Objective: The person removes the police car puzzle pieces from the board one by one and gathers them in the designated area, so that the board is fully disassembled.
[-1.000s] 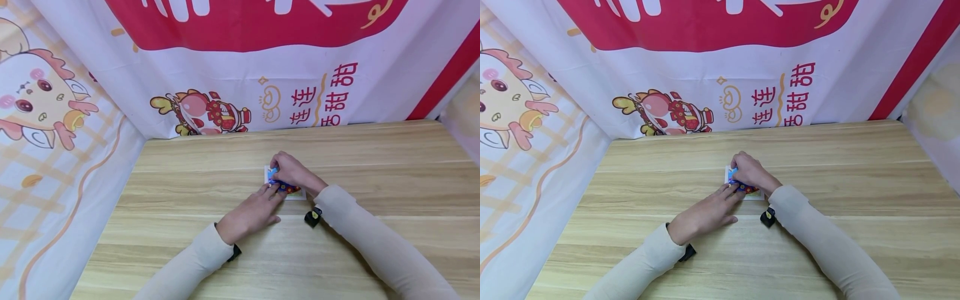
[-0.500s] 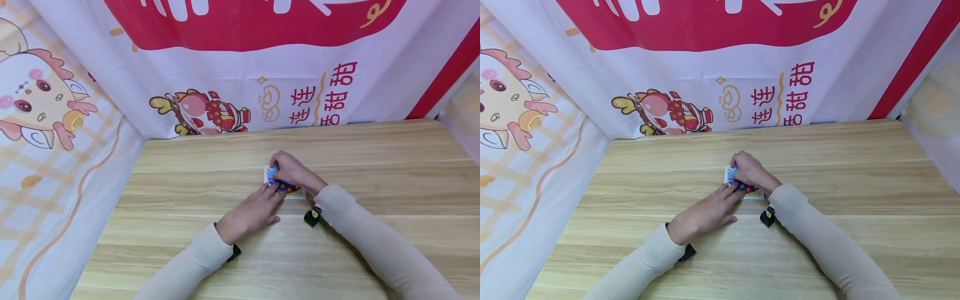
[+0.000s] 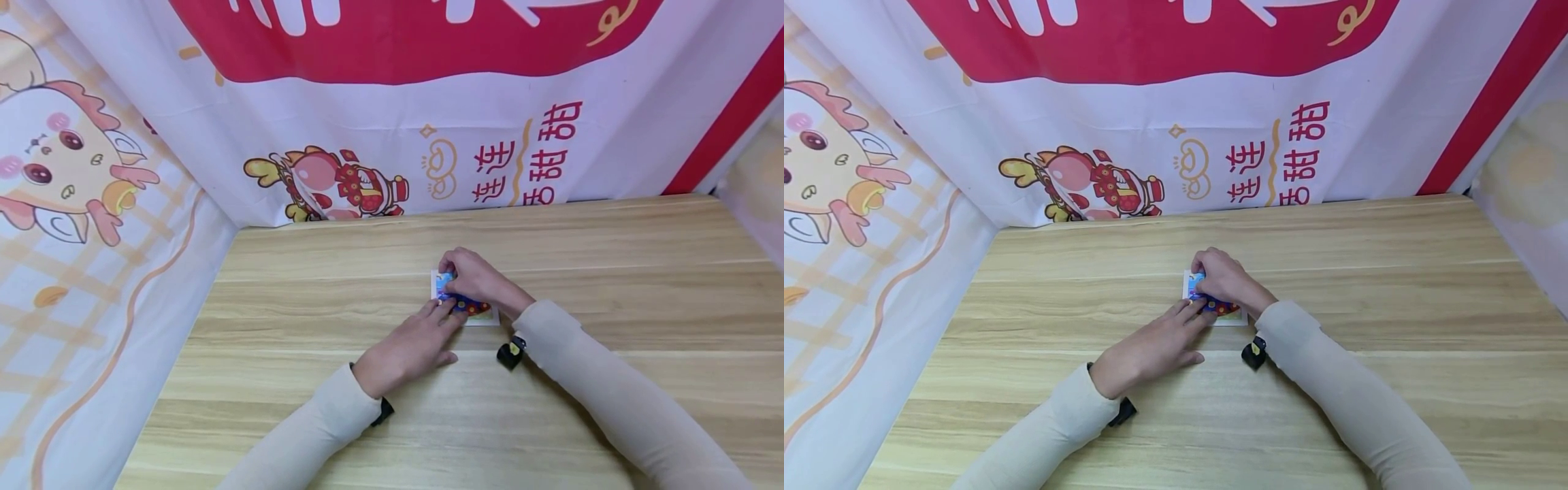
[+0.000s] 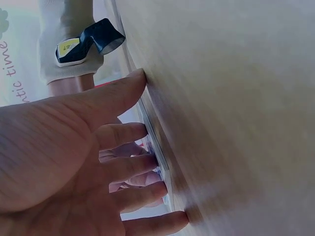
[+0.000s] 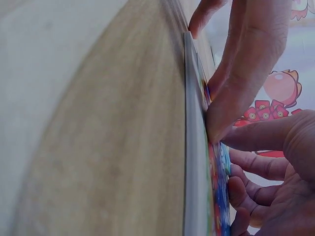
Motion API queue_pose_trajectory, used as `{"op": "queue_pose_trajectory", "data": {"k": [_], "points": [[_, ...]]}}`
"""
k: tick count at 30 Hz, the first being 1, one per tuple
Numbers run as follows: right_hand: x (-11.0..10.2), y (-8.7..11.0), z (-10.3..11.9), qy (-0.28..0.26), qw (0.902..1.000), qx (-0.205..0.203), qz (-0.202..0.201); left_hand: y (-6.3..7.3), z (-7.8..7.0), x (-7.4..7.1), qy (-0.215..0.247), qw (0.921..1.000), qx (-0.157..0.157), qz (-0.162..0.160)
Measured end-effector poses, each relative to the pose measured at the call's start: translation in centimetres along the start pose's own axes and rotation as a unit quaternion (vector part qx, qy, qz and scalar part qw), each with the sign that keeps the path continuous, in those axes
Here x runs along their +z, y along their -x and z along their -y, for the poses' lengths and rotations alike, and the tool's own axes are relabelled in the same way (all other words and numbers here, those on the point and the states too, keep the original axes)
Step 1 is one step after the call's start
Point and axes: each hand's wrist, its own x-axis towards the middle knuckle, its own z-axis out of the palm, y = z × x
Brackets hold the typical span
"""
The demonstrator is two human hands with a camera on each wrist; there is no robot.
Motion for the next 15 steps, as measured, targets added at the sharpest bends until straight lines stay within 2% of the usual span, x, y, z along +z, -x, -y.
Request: {"op": "queue_pose_trajectory", "data": {"k": [15], "points": [[-0.01,0.07,-0.30,-0.008,0.9998,-0.018,-0.005,-0.09,0.08,-0.18,0.017,0.9998,-0.002,-0.003]]}}
